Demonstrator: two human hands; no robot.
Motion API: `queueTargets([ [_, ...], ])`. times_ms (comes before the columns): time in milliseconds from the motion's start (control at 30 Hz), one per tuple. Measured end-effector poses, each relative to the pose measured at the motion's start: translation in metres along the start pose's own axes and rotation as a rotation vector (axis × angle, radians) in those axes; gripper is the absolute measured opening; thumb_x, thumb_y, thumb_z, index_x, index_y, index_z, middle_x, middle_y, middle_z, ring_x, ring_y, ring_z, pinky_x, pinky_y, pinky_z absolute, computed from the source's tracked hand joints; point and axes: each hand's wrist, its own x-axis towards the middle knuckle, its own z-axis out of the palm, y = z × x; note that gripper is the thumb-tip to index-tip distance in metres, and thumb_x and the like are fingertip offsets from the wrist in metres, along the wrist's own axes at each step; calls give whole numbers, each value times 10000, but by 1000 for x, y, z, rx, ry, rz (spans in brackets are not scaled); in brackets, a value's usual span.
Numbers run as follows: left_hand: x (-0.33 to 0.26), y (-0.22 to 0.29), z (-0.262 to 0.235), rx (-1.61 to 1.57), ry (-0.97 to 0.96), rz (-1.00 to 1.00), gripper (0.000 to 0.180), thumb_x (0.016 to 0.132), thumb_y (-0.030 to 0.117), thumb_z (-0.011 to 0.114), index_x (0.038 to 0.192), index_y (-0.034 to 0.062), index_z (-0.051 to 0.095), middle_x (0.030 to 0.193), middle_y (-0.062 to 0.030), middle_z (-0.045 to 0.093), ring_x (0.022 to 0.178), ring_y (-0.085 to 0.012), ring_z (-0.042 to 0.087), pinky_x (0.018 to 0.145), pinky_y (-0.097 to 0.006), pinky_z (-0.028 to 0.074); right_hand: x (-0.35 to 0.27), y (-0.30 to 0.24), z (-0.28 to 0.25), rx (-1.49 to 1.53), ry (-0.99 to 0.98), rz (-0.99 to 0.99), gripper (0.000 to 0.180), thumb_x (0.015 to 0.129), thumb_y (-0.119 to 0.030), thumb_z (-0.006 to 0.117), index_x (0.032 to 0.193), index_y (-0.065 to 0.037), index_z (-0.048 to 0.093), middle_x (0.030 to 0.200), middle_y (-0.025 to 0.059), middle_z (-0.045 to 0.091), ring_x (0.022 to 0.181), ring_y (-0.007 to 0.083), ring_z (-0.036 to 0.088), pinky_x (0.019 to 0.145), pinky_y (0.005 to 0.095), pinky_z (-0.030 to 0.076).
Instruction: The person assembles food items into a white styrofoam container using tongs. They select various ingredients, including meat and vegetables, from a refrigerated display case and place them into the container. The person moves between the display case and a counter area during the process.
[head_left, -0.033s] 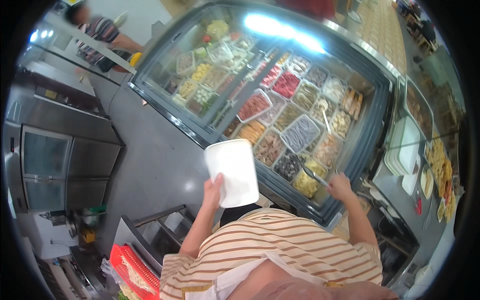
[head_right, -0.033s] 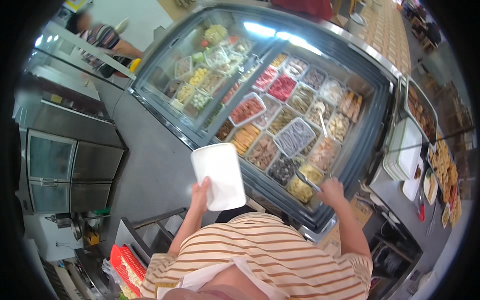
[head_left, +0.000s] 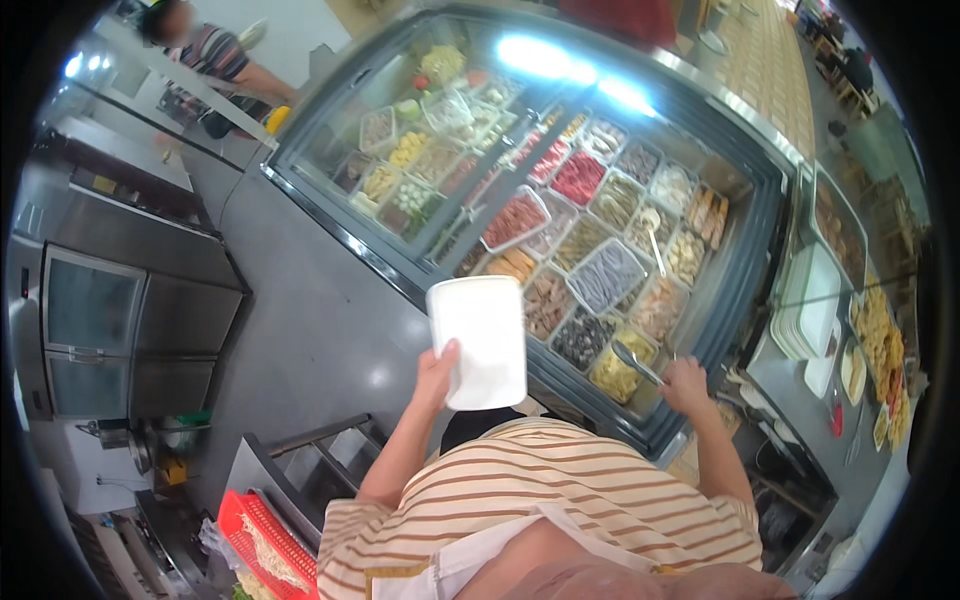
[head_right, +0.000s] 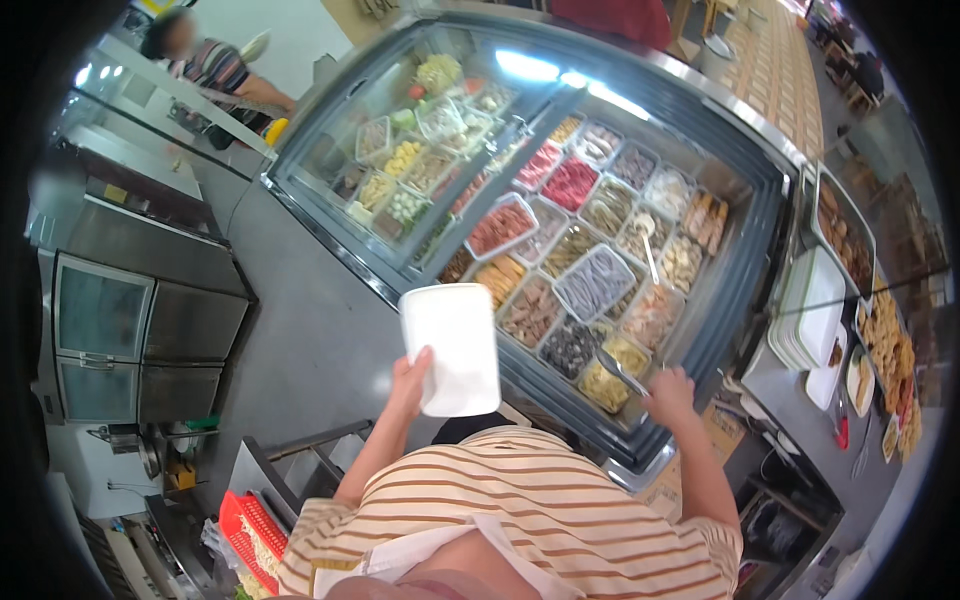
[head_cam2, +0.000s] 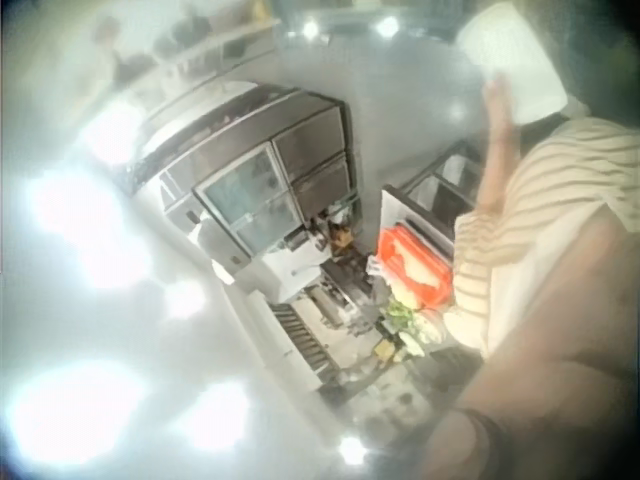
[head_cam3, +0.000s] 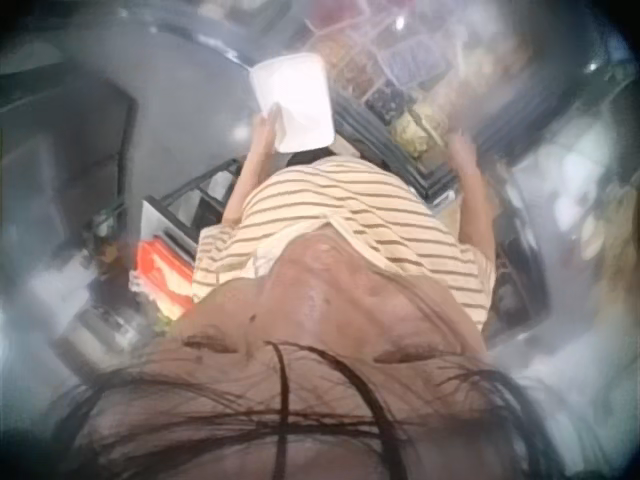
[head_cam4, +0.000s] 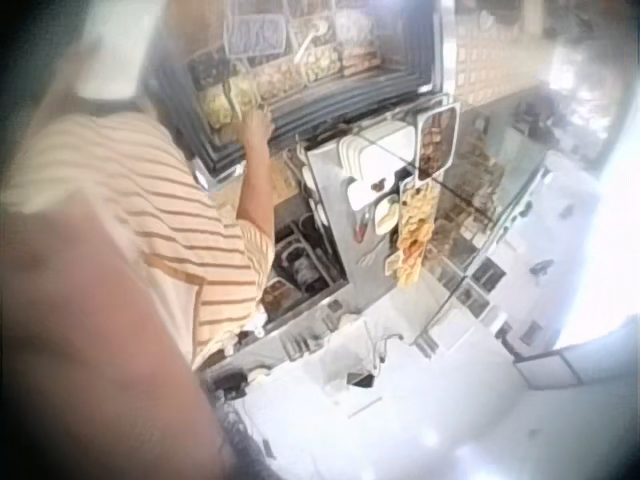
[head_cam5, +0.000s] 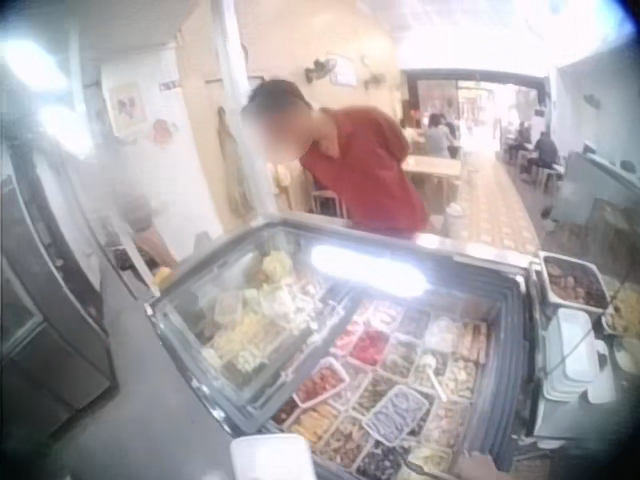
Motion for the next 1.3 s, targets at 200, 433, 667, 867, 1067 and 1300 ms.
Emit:
queueTargets([
  [200,127,37,38,170,-527,-13,368,897,331,529,965,-20,615,850,-59,638,722,-123,606,653,-283,496,-32,-15,42,288,23,416,207,651,-216,657,714,-19,662,787,191,586,765,356,565,708,406,469],
  [433,218,55,72,645,-793,516,397,900,298,483,1109,-36,540,922,-139,627,839,-223,606,770,-339,460,-50,-69,77,970,43,893,124,682,-68,668,657,32,600,554,60,516,464,162,468,448,331,411],
  [667,232,40,80,599,-817,575,360,894,275,493,1070,-32,559,873,-139,635,790,-249,619,742,-346,474,-50,-104,56,1034,278,1016,140,713,-49,597,599,-2,530,534,43,490,503,138,504,399,274,374],
  [867,206,96,11,119,-716,-247,318,881,264,562,1035,-13,593,905,-90,639,782,-161,615,694,-318,499,18,-89,66,853,566,446,391,746,-56,562,1124,9,485,680,21,491,607,98,454,538,229,373],
  [1067,216,139,-139,-326,-286,-184,394,865,261,572,1130,-26,521,1018,-126,617,887,-236,625,799,-386,511,93,-176,-22,1028,334,223,519,817,-56,545,1308,-10,383,736,-5,464,591,66,394,525,215,347],
  [1300,292,200,-316,-689,120,113,450,893,270,523,1208,-39,440,1138,-150,559,1003,-285,572,876,-396,469,173,-306,-96,832,276,-120,494,844,-167,577,1283,-20,403,902,106,580,781,173,522,715,290,428],
])
